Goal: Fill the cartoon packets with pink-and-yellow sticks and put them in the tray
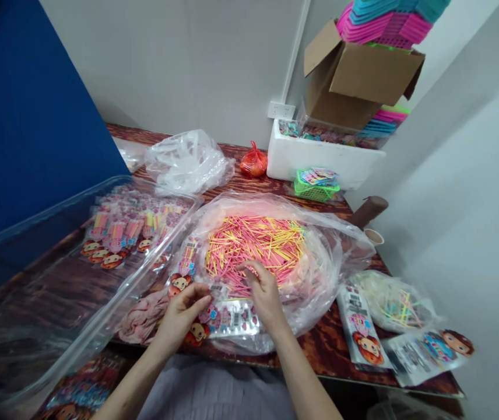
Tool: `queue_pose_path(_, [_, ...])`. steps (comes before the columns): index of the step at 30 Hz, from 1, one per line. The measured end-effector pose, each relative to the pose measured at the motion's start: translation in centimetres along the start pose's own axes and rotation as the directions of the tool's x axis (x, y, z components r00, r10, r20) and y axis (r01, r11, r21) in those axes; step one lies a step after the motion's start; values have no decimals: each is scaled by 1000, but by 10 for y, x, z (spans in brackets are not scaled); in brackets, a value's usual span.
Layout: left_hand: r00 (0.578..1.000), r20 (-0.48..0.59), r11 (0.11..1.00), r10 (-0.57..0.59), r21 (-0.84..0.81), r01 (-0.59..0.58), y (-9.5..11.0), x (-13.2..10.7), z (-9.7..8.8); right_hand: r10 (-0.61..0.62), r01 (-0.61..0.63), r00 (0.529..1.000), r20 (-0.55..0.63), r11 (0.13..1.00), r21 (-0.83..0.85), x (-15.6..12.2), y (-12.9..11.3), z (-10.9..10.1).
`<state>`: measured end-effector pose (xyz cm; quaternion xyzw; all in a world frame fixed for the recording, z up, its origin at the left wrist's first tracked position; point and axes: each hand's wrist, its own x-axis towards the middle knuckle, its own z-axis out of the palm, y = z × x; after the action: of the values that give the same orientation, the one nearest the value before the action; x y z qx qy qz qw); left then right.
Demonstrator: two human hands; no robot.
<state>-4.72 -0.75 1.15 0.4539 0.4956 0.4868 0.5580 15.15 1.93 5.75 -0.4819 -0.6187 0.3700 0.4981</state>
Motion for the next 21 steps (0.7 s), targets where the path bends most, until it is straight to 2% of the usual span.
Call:
queue_pose_path(3, [1000, -12, 1000, -18, -8, 18, 3, -1, 2, -1, 1, 1000, 2, 1000, -2, -3, -1, 2])
queue_pose_path(9, [1000, 14, 988, -9, 154, 7, 7, -3, -1, 44, -44, 999, -9, 998, 47, -5, 0, 3])
queue_pose_path(17, [998, -63, 990, 30, 139, -21, 8, -6, -2, 61, -59, 998, -18, 996, 73, -12, 6, 7])
queue_pose_path(21, [997, -61, 993, 38, 111, -31, 10, -6, -2, 66, -64, 998, -16, 994, 83, -14, 8, 8])
